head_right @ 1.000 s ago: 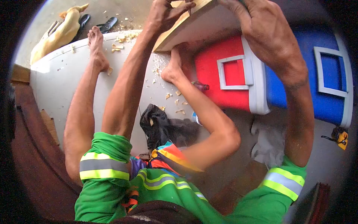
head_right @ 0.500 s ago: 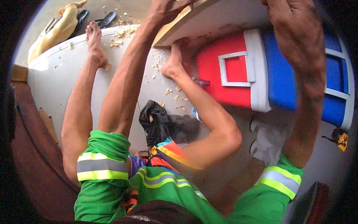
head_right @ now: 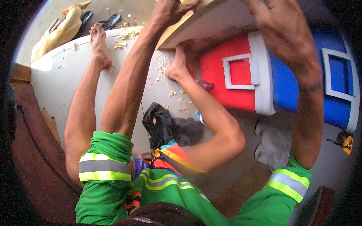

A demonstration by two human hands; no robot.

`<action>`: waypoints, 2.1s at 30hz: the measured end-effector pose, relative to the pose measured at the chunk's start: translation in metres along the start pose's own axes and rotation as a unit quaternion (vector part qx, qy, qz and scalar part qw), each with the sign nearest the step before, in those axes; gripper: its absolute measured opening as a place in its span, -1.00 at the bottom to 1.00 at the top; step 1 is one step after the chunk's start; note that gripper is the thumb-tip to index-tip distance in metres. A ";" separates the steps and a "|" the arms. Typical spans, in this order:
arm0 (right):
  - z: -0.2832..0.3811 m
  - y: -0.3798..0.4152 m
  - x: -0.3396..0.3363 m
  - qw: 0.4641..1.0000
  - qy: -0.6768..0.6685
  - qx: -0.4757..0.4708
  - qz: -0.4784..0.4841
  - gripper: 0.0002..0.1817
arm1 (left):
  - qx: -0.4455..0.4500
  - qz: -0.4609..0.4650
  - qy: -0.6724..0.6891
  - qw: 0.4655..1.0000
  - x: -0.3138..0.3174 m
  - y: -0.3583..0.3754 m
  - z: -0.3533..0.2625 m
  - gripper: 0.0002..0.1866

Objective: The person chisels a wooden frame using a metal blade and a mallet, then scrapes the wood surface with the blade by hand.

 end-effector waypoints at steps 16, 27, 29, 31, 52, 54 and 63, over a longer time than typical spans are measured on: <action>-0.011 0.008 -0.002 0.990 0.133 -0.009 -0.036 -0.50 | 0.022 0.001 0.023 0.999 -0.002 0.001 0.000 -0.44; -0.003 0.018 0.009 0.996 0.028 -0.058 -0.066 -0.46 | -0.001 -0.018 0.072 0.997 -0.003 0.011 0.013 -0.44; -0.007 0.018 0.011 0.997 -0.007 -0.034 -0.073 -0.45 | -0.013 -0.010 0.063 0.998 -0.003 0.009 0.013 -0.45; -0.015 0.015 0.019 0.994 0.098 0.023 -0.036 -0.44 | -0.024 0.001 0.030 0.999 -0.004 0.010 0.010 -0.45; -0.144 0.213 0.016 0.932 -0.110 0.228 -0.260 -0.35 | -0.142 0.011 -0.120 0.983 -0.019 0.105 0.081 -0.63; -0.154 0.232 0.012 0.909 -0.161 0.235 -0.304 -0.34 | -0.072 0.028 -0.142 0.987 -0.002 0.082 0.047 -0.56; -0.153 0.273 -0.006 0.883 -0.214 0.171 -0.381 -0.31 | -0.004 0.143 -0.286 0.947 0.065 0.099 0.021 -0.10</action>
Point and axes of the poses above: each hand's wrist, its own y-axis away from the middle knuckle, its own x-axis out of the palm, z = x × y, the point moved 10 cm from there along -y, towards the middle knuckle, and after that the axes turned 4 degrees about -y, right-handed, at the moved point
